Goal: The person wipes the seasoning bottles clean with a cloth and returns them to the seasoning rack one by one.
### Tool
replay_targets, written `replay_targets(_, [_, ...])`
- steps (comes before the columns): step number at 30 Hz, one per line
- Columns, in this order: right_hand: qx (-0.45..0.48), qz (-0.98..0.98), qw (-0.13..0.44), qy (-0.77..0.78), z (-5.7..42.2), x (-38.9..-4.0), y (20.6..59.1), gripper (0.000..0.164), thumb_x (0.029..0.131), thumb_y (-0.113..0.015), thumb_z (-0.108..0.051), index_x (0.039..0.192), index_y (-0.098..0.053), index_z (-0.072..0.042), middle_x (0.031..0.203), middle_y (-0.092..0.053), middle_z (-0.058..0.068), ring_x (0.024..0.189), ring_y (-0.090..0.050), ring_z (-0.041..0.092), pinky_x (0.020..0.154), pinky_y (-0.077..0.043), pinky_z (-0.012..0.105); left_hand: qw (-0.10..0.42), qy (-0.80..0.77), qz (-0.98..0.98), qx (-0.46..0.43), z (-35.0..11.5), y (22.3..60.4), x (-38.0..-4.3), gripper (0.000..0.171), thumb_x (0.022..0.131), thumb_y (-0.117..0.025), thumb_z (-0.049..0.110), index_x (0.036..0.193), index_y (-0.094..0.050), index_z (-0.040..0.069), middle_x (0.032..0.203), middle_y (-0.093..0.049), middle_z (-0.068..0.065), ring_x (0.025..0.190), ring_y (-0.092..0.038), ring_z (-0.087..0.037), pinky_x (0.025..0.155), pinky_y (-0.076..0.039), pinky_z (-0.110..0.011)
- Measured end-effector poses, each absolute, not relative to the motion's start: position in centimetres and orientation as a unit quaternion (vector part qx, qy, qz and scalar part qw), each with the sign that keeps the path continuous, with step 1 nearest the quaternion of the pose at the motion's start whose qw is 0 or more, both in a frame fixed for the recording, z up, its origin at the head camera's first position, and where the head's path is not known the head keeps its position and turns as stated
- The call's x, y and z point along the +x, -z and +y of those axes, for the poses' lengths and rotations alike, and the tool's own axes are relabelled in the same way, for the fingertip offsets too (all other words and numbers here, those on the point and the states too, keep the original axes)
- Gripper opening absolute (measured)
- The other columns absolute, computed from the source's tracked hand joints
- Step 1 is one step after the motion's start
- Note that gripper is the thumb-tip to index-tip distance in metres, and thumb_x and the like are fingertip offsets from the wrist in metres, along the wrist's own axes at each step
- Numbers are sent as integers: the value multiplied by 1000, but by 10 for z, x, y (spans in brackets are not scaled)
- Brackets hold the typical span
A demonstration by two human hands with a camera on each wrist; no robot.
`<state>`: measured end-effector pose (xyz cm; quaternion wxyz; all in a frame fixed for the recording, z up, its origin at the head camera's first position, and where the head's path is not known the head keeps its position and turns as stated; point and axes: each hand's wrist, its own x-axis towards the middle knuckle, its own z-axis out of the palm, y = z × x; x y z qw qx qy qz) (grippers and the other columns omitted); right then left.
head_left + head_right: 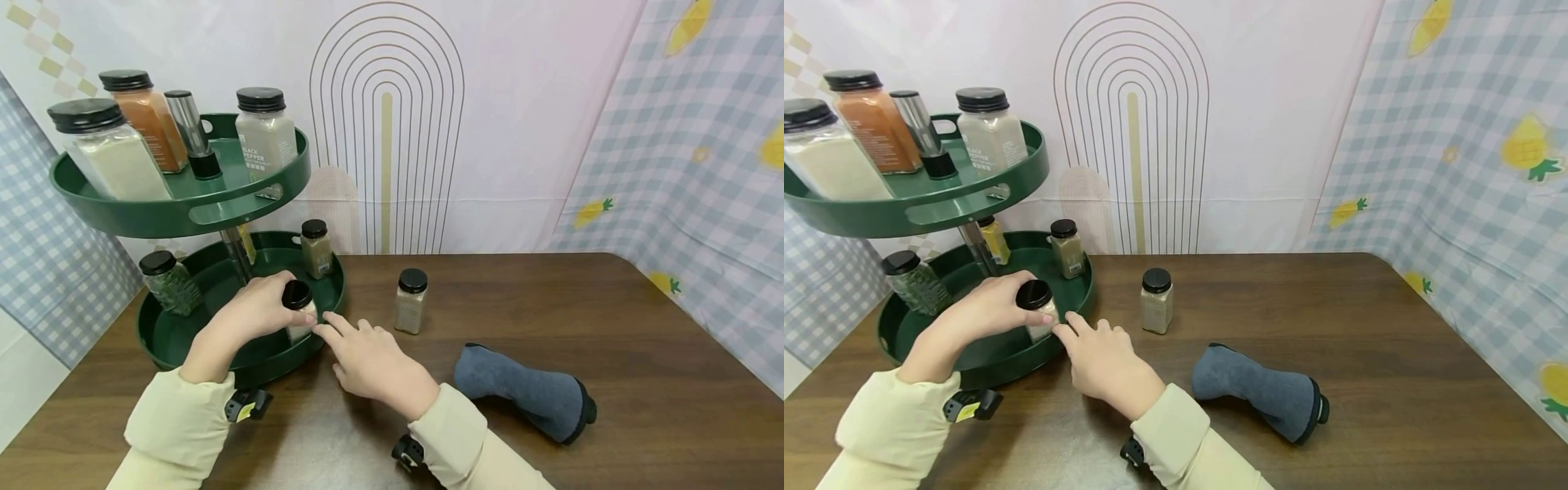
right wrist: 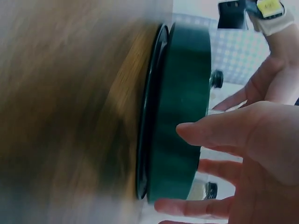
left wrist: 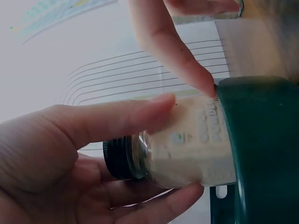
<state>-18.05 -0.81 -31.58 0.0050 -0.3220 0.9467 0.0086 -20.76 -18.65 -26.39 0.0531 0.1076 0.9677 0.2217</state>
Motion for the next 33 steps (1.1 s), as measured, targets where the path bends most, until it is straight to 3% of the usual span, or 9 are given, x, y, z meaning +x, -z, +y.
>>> replay_targets(5, [-309,950,18,30,-3,-190,319,50,90,-60,-27,135,-39,-21,152,-26,-7,107,-55,24,76,-49,35,39,-240,963,118,-184,266,-208,53,84,-67,33,113,-50,-8,92,-61,-16,73,-56,-21,59,-45,-29])
replay_targets(10, [-309,949,27,60,2,-196,322,37,89,-60,-22,123,-45,-17,153,-23,-6,99,-55,25,73,-49,35,25,-265,957,118,-179,271,-208,56,87,-64,32,121,-44,-8,105,-60,-23,84,-60,-26,70,-51,-37])
replay_targets(13, [-316,947,20,61,3,-197,323,37,89,-59,-20,123,-46,-16,154,-22,-6,97,-56,26,71,-49,34,16,-266,958,108,-177,273,-209,55,88,-63,33,122,-43,-6,107,-60,-24,87,-61,-28,73,-51,-40])
replay_targets(20, [-319,945,32,58,3,-197,320,39,90,-58,-21,127,-48,-17,155,-19,-8,106,-55,26,76,-50,35,3,-259,960,108,-177,272,-208,53,88,-63,35,116,-45,-5,98,-61,-21,80,-60,-26,67,-49,-36])
replay_targets(28, [-319,946,43,44,2,-197,319,21,90,-59,-22,110,-57,-18,155,-18,-8,97,-54,24,67,-48,33,12,-260,958,120,-178,273,-209,55,89,-62,32,126,-42,-4,108,-60,-23,87,-60,-29,72,-50,-40])
replay_targets(33, [-320,945,52,44,1,-195,318,18,90,-59,-22,107,-58,-17,155,-16,-8,101,-55,25,66,-48,32,18,-262,957,121,-178,273,-208,56,90,-61,32,127,-41,-4,111,-59,-24,91,-60,-30,75,-50,-42])
